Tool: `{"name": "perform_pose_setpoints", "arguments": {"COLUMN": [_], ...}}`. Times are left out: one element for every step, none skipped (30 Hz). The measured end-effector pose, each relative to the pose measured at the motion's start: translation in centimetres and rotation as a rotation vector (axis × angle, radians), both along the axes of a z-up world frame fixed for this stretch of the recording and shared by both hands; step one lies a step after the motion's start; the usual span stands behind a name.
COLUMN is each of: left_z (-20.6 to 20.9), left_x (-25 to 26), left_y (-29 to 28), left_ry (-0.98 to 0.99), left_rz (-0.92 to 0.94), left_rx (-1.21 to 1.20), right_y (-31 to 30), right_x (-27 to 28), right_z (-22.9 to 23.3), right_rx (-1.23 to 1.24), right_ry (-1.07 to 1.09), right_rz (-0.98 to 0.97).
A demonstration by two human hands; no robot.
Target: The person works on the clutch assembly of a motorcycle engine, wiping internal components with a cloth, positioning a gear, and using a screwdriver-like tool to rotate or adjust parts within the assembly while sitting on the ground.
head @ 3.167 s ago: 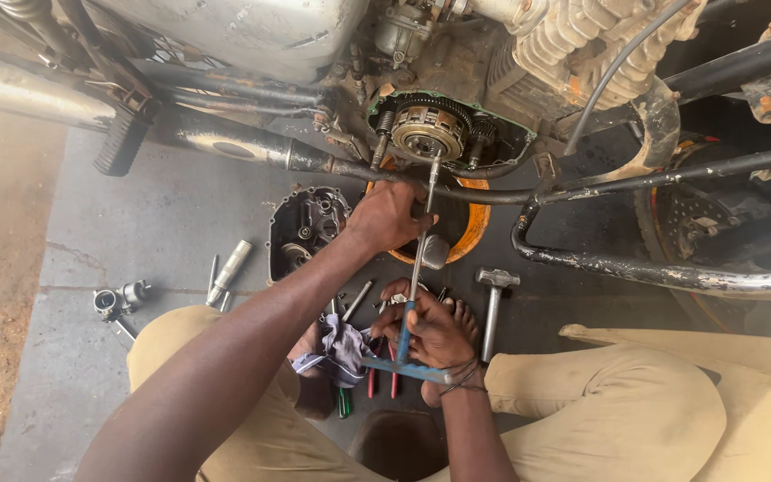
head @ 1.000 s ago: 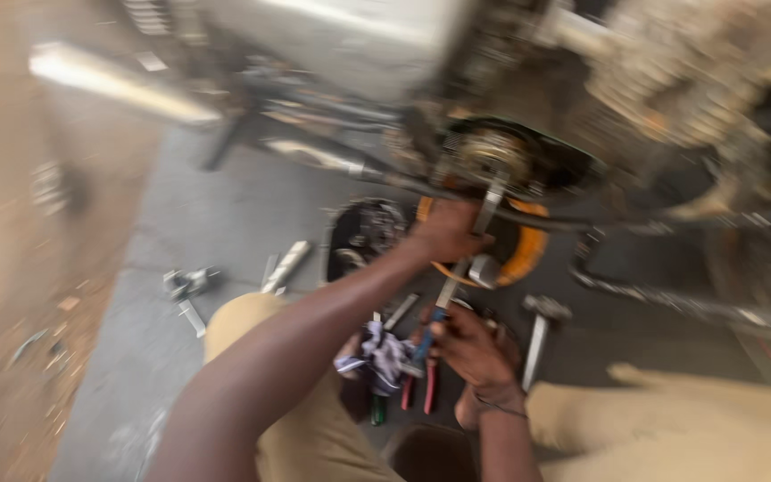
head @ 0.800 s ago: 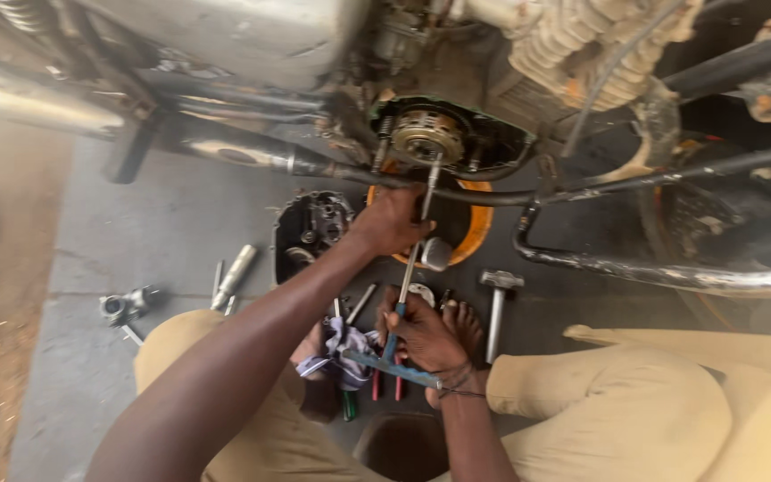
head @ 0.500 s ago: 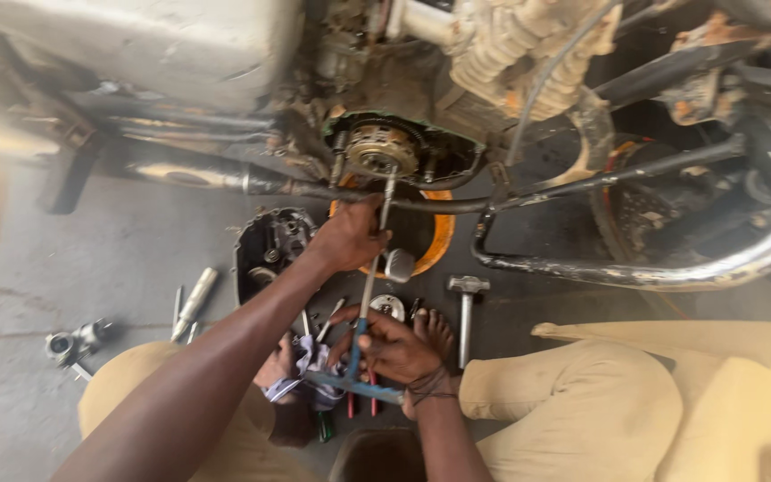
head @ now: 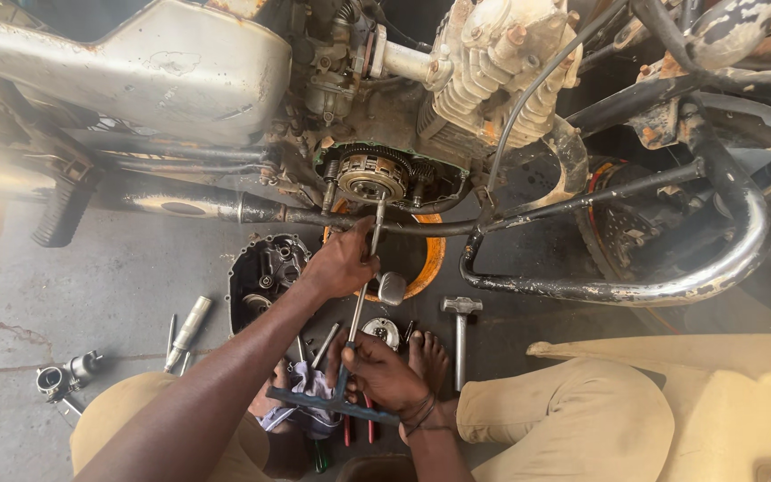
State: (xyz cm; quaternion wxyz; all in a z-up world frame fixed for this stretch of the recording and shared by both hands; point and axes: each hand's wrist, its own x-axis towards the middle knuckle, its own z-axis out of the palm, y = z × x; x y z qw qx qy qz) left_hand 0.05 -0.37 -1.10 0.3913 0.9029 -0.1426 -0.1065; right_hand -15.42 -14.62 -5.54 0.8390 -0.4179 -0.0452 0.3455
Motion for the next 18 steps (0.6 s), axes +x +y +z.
{"name": "perform_pose_setpoints", "arguments": {"left_z": [0.4,0.8,1.2,1.5,1.8,2.0,2.0,2.0,2.0,1.9,1.8,1.8,1.8,1.8,1.8,1.8,1.8,1.7], "left_x": [0.0,0.0,-0.1,-0.1,-0.1,0.1,0.2,0.2,0.2,0.3,0.3,0.2,0.3,0.2,0.1,0.0,0.0,0.0], "left_y": [0.1,0.1,0.1,0.2,0.2,0.3,0.3,0.2,0.1,0.1,0.1,0.1,0.2,0.2,0.2,0.2,0.3,0.3], "left_ry": [0.026,0.026,0.064,0.102,0.101,0.145,0.188,0.187,0.199,0.211,0.209,0.192,0.173,0.169,0.16,0.152,0.153,0.154], "left_rz": [-0.01,-0.009,-0.01,-0.01,-0.011,-0.015,-0.019,-0.02,-0.008,0.004,0.005,0.012,0.019,0.021,0.022,0.022,0.025,0.028], "left_rx": [-0.009,-0.009,-0.02,-0.032,-0.033,-0.022,-0.01,-0.012,-0.008,-0.004,-0.004,-0.021,-0.038,-0.038,-0.016,0.006,0.008,0.005], "right_y": [-0.4,-0.7,-0.7,-0.8,-0.9,-0.9,-0.6,-0.6,-0.8,-1.0,-1.2,-0.9,-0.4,-0.1,-0.1,-0.2,-0.2,-0.2], "right_x": [0.3,0.6,0.6,0.7,0.9,0.9,0.8,0.5,0.5,0.6,0.5,0.3,0.2,0.3,0.4,0.6,0.7,0.9], "right_z": [0.9,1.5,1.8,1.7,1.3,0.6,-0.4,-1.4,-2.3,-3.1,-3.7,-4.2,-4.4,-4.2,-3.6,-2.6,-1.6,-0.7], "right_rx": [0.027,0.054,0.054,0.076,0.097,0.095,0.102,0.109,0.108,0.022,-0.065,-0.065,-0.044,-0.022,-0.022,0.006,0.037,0.038], "right_ry": [0.062,0.123,0.124,0.111,0.096,0.095,0.063,0.031,0.027,0.002,-0.02,-0.023,-0.027,-0.031,-0.033,-0.001,0.036,0.037], "right_rz": [0.062,0.123,0.123,0.132,0.141,0.14,0.129,0.118,0.119,0.104,0.09,0.091,0.052,0.013,0.015,0.053,0.09,0.092]}}
